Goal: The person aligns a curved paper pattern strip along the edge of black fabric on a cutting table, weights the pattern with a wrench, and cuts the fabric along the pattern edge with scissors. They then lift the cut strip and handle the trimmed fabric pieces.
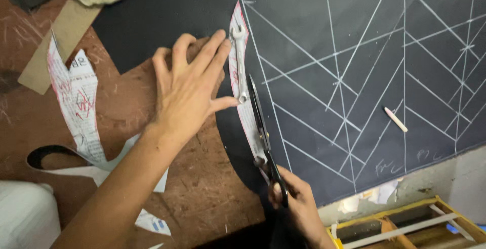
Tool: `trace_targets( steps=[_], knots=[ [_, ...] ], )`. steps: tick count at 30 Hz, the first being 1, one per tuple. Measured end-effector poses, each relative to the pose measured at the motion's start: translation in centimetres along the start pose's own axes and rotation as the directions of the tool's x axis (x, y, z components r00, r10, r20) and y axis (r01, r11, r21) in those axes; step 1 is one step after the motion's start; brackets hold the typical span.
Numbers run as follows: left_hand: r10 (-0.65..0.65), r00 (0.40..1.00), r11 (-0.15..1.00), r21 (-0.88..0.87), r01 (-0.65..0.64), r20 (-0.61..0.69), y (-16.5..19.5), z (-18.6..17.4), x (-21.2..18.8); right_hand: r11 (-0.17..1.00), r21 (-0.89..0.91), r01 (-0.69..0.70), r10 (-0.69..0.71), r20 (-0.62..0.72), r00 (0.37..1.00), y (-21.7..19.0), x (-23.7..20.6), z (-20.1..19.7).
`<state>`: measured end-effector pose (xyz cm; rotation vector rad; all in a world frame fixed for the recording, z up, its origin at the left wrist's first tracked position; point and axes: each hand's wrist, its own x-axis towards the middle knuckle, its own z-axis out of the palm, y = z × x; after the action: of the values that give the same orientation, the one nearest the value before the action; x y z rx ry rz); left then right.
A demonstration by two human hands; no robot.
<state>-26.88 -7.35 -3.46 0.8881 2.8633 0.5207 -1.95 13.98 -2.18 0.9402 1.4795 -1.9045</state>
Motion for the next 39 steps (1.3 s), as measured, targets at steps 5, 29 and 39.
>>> trace_targets(
  steps=[5, 29, 39],
  knots=[
    [0.023, 0.999, 0.999, 0.025, -0.024, 0.022, -0.2, 0.1, 0.3, 1.0, -0.01, -0.018, 0.018, -0.002, 1.0, -1.1, -0.1, 0.7],
    [0.063, 0.996, 0.987, 0.144, -0.072, 0.071, -0.5, -0.3, 1.1, 0.988, 0.116, 0.099, -0.086, -0.111, 0.99, -0.9, 2.5, 6.2],
    [0.075, 0.995, 0.987, 0.134, -0.084, 0.073, -0.4, -0.6, 1.3, 0.968, 0.228, 0.103, -0.071, -0.146, 0.987, -1.4, 3.2, 9.4]
  ],
)
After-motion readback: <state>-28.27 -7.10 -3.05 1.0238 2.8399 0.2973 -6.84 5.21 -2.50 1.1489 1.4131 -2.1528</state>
